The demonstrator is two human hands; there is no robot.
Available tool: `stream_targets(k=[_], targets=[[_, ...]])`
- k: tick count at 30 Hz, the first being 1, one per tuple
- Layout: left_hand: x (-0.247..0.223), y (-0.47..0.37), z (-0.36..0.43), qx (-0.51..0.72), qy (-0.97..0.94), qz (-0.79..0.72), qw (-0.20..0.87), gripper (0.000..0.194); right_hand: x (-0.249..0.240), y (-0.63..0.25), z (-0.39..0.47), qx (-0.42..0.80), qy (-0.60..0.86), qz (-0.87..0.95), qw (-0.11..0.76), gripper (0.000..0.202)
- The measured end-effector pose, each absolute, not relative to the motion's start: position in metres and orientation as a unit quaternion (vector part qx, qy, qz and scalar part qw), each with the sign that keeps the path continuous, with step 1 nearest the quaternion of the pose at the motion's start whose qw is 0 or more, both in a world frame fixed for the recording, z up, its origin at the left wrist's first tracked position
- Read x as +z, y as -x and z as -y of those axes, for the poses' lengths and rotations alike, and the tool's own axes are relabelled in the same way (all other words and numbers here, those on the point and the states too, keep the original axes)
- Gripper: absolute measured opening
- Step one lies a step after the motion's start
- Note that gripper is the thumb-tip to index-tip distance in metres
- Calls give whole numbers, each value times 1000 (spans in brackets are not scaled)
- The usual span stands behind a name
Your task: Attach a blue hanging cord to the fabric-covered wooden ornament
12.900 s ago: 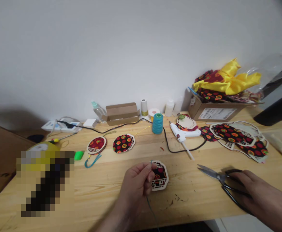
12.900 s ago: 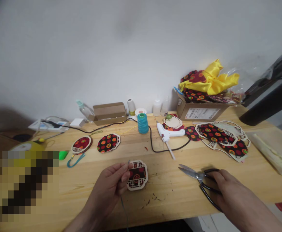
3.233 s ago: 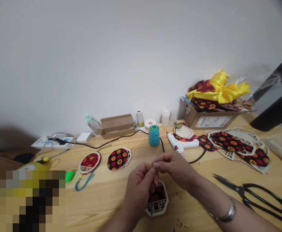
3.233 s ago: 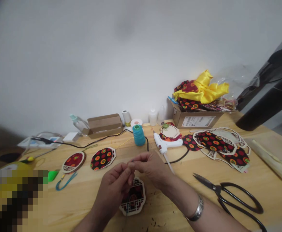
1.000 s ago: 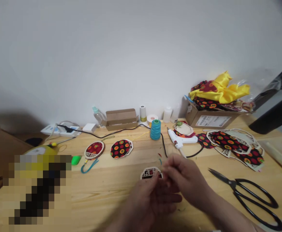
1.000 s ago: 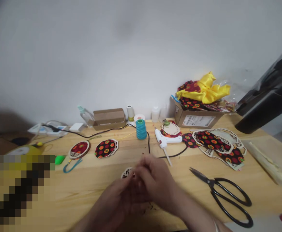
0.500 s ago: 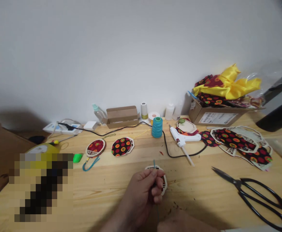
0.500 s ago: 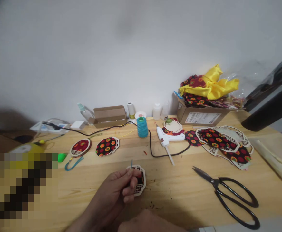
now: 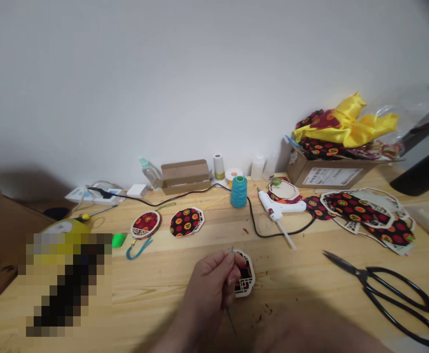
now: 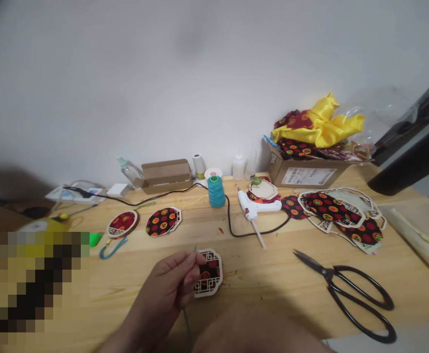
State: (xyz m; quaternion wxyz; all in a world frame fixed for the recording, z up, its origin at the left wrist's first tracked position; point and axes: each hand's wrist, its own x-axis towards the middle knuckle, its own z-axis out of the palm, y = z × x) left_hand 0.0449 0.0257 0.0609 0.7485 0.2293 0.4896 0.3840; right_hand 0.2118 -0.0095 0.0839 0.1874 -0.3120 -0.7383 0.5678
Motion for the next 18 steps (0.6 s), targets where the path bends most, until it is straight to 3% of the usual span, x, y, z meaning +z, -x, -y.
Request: stream_targets(k=[3,6,10,15,18], targets=[[62,-44,-24,361,-270,-497,741,22,86,-221,-9,496,416,707,285,28],[60,-44,-22,341,-328,-487,734,22,80,-218,-29,418,511,654,369,17],[58,-44,-21,315,-398,-472,720,26,69,-205,-41,508,470,627,359,28],[60,-43,-21,287,-443,-477,702,35,64,-197,-41,640,440,519,357,14],[60,-43,-21,280,-447,-485,698,32,62,-194,-41,657,434,485,379,10]])
